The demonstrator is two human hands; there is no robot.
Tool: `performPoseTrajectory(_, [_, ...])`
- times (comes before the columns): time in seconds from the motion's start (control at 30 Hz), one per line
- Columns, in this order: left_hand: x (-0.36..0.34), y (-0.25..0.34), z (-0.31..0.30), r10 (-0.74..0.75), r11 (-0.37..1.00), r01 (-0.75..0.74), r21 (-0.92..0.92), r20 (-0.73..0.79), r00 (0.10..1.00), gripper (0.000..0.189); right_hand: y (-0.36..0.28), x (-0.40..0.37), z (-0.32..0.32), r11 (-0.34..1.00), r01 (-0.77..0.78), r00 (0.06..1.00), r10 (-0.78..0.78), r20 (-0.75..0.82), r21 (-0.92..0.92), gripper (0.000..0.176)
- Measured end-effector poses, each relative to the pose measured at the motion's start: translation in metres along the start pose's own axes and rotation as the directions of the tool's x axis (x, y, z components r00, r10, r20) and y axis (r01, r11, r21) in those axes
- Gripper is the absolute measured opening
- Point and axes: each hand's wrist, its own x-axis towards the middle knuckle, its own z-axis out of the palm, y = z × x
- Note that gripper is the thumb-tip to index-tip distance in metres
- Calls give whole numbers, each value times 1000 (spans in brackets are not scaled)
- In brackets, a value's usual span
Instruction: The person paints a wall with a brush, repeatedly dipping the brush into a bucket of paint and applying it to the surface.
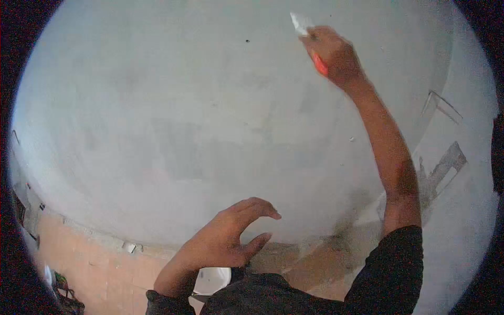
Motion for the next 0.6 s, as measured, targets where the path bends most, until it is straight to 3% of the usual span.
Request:
performPoseTrajectory(0.03, [0,1,1,-78,996,79,-43,25,997,36,-16,-21,15,998,-16,993,22,113,-54,21])
performPoseTrajectory(0.1, [-4,-7,2,-64,998,64,-13,39,997,36,-52,-65,48,993,25,999,-21,36,-115,23])
performPoseTrajectory(0.17, [-7,-17,4,-34,999,33,17,61,998,36,-90,-96,58,984,-151,988,154,-28,97,25])
performPoseTrajectory(0.43, [2,-56,26,-127,988,138,-67,148,981,33,-163,-143,28,922,-220,970,173,170,319,24])
performPoseTrajectory(0.5, [-7,-88,44,-191,966,216,-142,168,967,34,-193,-165,18,788,-365,925,245,292,495,21])
performPoseTrajectory(0.53, [-13,-104,53,-260,929,302,-212,204,944,36,-222,-187,13,637,-478,877,308,369,604,19])
performPoseTrajectory(0.6, [-25,-138,74,-274,919,319,-231,205,940,33,-264,-216,-3,412,-599,795,408,448,687,13])
